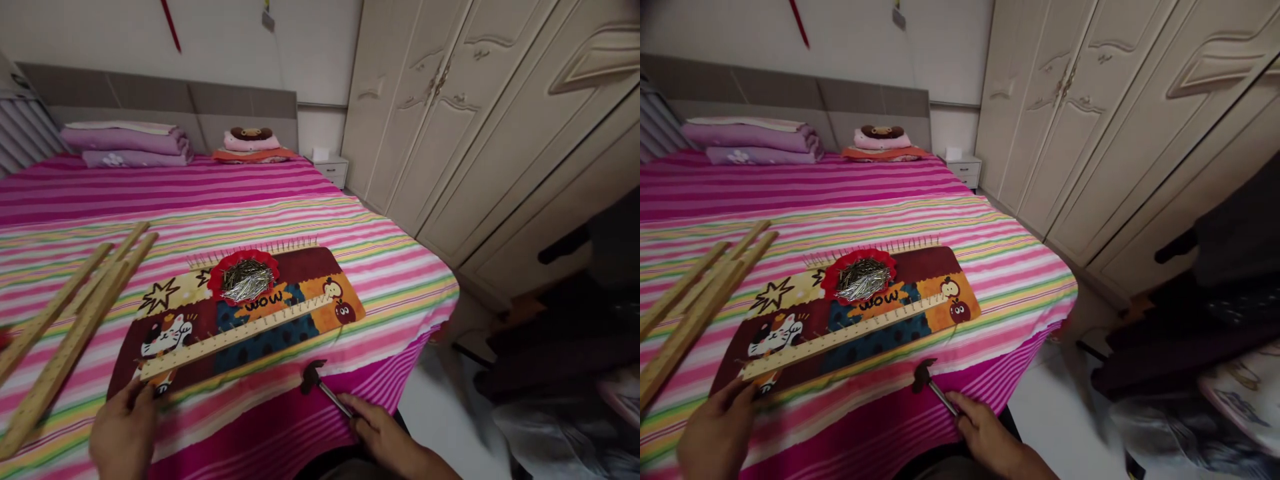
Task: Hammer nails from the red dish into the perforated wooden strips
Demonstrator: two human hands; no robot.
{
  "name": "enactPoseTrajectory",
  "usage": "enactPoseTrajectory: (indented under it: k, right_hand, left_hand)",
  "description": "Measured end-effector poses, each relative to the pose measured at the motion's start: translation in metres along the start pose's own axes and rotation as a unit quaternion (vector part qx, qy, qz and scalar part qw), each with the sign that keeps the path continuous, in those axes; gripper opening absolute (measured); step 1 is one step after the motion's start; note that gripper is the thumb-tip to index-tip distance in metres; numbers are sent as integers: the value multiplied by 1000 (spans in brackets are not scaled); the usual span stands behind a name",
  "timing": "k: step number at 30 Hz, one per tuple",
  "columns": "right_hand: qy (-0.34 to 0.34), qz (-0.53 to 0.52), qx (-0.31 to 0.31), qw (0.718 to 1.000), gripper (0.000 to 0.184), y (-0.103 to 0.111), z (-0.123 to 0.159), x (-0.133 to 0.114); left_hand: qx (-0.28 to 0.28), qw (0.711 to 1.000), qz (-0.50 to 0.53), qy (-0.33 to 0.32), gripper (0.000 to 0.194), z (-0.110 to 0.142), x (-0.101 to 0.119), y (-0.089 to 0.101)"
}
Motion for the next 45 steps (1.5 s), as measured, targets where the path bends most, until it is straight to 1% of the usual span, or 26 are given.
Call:
enactPoseTrajectory:
  k: [3, 5, 7, 10, 12, 14, 16, 18, 19, 21, 23, 26, 28, 31, 34, 37, 40, 45]
  right_hand:
    - [-5, -1, -2, 1000, 45, -1, -1, 2]
    - [-7, -4, -3, 1000, 47, -2, -1, 3]
    - [-9, -7, -5, 1000, 48, -2, -1, 4]
    - [-8, -10, -12, 1000, 48, 1, 0, 3]
    - [-2, -15, -12, 1000, 47, 5, 0, 2]
    - [2, -25, -1, 1000, 46, 10, 0, 3]
    - [-12, -50, 14, 999, 48, 13, 0, 10]
    - [-62, -95, 28, 993, 54, 11, -1, 24]
    - [-95, -123, 33, 987, 57, 9, -1, 31]
    - [-146, -175, 41, 973, 61, 4, -1, 42]
    - [-163, -208, 43, 963, 64, 1, -1, 45]
    - [-173, -236, 46, 955, 65, 1, -1, 40]
    - [-181, -252, 50, 950, 66, 2, -1, 38]
    - [-187, -264, 49, 945, 66, 2, -2, 38]
    - [-177, -262, 38, 948, 62, 0, -4, 42]
    - [-173, -256, 42, 950, 60, -1, -6, 49]
    - [-170, -256, 42, 951, 60, -2, -7, 54]
    - [-164, -251, 36, 953, 60, -1, -7, 52]
  left_hand:
    - [-22, 996, -44, -80, 49, 18, 34, -6]
    - [-21, 992, -58, -109, 50, 27, 50, -9]
    - [-21, 990, -60, -122, 48, 34, 59, -12]
    - [-22, 990, -56, -129, 43, 37, 63, -12]
    - [0, 991, -45, -124, 43, 36, 63, -5]
    - [43, 989, -25, -136, 44, 35, 68, 9]
    - [83, 982, 4, -171, 45, 36, 84, 23]
    - [90, 972, 31, -216, 43, 38, 108, 29]
    - [76, 966, 39, -244, 41, 38, 124, 27]
    - [36, 952, 33, -302, 37, 40, 157, 18]
    - [-4, 942, -3, -336, 34, 39, 186, 3]
    - [-66, 929, -83, -354, 32, 37, 220, -22]
    - [-112, 922, -143, -343, 32, 33, 234, -36]
    - [-181, 915, -207, -294, 27, 24, 244, -50]
    - [-217, 910, -224, -273, 21, 18, 250, -55]
    - [-210, 907, -222, -290, 20, 17, 252, -57]
    - [-198, 905, -220, -307, 23, 21, 248, -57]
    - [-186, 902, -220, -322, 31, 26, 242, -56]
Point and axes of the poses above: each hand's wrist, its own z-axis away from the middle knuckle, its own y-axis out of the back of the hand, x = y × z, the point moved 6 cm from there along -z, towards the middle knuckle, and after that the axes turned 3 degrees about y, right-handed, at the moved point
